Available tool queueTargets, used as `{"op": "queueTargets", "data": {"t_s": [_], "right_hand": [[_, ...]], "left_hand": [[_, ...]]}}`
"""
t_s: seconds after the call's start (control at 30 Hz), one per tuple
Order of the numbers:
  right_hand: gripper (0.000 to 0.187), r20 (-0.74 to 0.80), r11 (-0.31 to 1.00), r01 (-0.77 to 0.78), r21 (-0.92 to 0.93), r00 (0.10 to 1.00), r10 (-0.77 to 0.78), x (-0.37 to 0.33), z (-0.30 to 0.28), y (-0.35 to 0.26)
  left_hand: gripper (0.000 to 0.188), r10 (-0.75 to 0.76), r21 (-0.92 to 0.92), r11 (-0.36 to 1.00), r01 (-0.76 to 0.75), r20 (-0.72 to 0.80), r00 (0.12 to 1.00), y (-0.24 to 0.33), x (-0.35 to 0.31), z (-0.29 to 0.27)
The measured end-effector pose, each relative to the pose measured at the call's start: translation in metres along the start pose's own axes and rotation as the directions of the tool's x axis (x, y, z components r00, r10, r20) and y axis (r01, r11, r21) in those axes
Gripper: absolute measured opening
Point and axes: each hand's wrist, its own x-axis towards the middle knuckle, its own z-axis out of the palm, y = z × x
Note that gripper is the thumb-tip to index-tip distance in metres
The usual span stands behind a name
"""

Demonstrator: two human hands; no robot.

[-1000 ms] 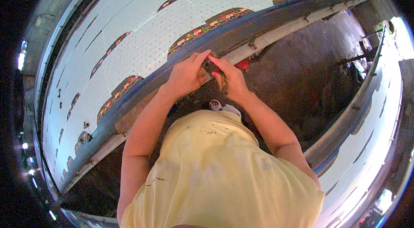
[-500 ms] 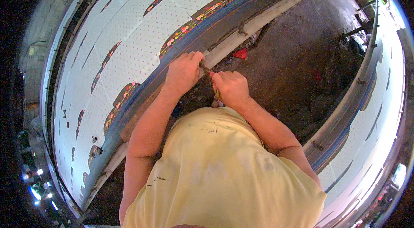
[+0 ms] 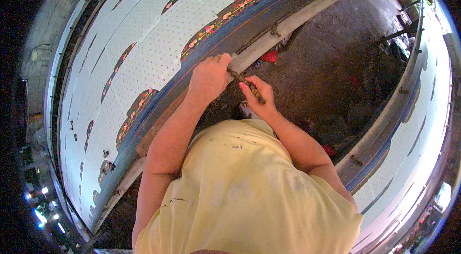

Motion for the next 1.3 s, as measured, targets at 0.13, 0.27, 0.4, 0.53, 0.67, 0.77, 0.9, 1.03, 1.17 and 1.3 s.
{"op": "queueTargets", "data": {"t_s": [0.13,0.27,0.4,0.53,0.67,0.77,0.9,1.03,1.17,1.3], "right_hand": [[0.03,0.474,0.225,-0.645,0.73,0.715,0.514,0.001,-0.003,-0.007],[0.027,0.615,-0.003,-0.688,0.725,0.646,0.451,-0.004,-0.019,-0.019],[0.019,0.279,0.681,-0.648,0.34,0.761,0.585,-0.022,-0.026,-0.005],[0.019,0.036,0.887,0.124,-0.445,0.992,-0.121,-0.017,-0.029,-0.045],[0.026,0.148,0.686,0.314,-0.656,0.945,-0.291,0.005,-0.027,-0.062],[0.033,0.188,0.617,0.419,-0.666,0.895,-0.404,0.014,-0.03,-0.063],[0.031,0.288,0.512,0.505,-0.695,0.848,-0.445,0.019,-0.035,-0.064],[0.027,0.335,0.412,0.534,-0.738,0.82,-0.463,0.02,-0.033,-0.066],[0.027,0.354,0.354,0.544,-0.761,0.805,-0.477,0.022,-0.033,-0.071],[0.025,0.235,0.493,0.48,-0.726,0.846,-0.478,0.017,-0.027,-0.047]], "left_hand": [[0.02,-0.001,0.018,1.0,0.001,0.019,1.0,-0.002,0.0,0.002],[0.017,0.0,0.025,1.0,-0.001,0.013,1.0,-0.003,-0.002,0.0],[0.019,0.004,0.04,0.999,-0.004,0.017,1.0,-0.001,0.0,-0.001],[0.034,0.009,-0.051,0.999,-0.009,0.0,1.0,-0.007,-0.005,0.001],[0.032,-0.008,-0.028,1.0,0.009,0.032,0.999,-0.007,-0.003,0.002],[0.03,0.006,-0.048,0.999,-0.005,0.003,1.0,-0.007,-0.002,0.003],[0.029,0.004,-0.062,0.998,-0.006,-0.023,1.0,-0.007,-0.003,0.005],[0.03,-0.004,-0.059,0.998,0.004,-0.006,1.0,-0.006,-0.003,0.003],[0.03,-0.001,-0.004,1.0,0.001,0.033,0.999,-0.005,-0.003,-0.001],[0.027,-0.011,-0.004,1.0,0.011,0.047,0.999,-0.004,-0.003,-0.003]]}}
